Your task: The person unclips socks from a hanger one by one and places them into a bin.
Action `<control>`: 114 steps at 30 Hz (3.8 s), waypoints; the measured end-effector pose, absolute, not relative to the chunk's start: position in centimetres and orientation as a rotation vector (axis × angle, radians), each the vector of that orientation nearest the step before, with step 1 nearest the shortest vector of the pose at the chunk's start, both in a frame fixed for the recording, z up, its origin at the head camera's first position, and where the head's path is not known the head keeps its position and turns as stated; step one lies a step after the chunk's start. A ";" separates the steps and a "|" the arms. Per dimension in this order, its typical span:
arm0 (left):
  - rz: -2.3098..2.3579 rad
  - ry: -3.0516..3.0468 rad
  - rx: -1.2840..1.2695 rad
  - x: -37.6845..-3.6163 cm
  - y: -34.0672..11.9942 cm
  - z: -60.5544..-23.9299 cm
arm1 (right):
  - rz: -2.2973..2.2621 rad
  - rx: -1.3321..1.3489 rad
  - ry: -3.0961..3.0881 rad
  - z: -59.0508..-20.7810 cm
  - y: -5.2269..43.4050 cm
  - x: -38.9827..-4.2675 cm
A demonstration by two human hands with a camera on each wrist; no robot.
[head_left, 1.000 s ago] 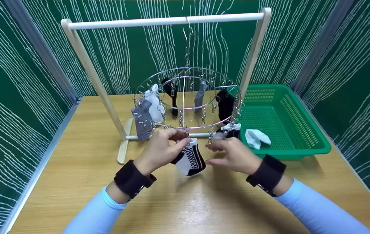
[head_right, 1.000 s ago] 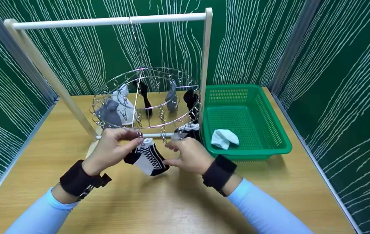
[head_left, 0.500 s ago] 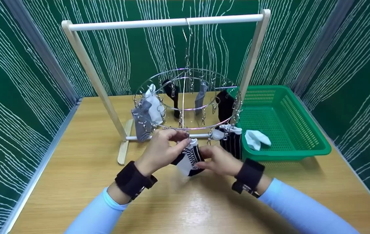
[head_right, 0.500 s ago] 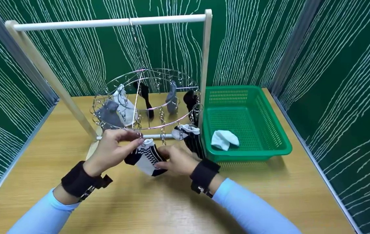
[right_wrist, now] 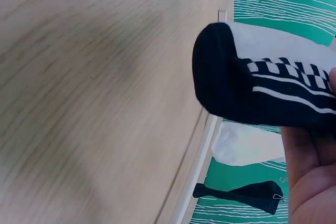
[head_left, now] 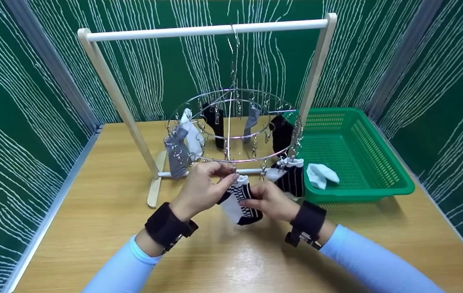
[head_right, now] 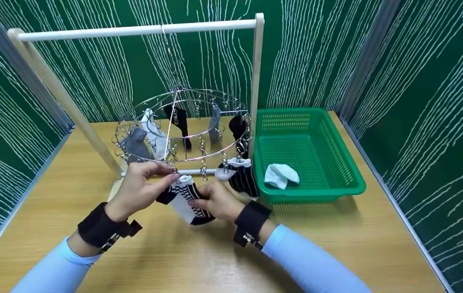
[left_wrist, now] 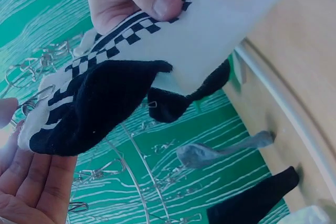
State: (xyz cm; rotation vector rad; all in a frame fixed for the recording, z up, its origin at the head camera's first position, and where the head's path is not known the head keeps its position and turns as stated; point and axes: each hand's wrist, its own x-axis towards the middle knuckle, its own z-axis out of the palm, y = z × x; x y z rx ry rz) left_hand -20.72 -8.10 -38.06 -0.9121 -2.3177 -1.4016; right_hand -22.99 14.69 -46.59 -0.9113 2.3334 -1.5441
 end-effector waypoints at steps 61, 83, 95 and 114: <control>-1.370 -2.275 -0.819 -20.6 -8.7 -38.5 | -1.375 -0.940 2.566 -34.7 30.1 -24.0; -1.363 -2.316 -0.784 -20.3 -8.6 -38.3 | -1.236 -0.299 2.987 -30.5 34.9 -29.7; -1.353 -2.291 -0.809 -20.2 -8.3 -38.3 | -0.878 -0.280 3.075 -35.0 35.7 -33.8; -1.351 -2.332 -0.793 -20.0 -8.3 -38.4 | -0.400 -0.528 2.771 -42.0 34.7 -36.1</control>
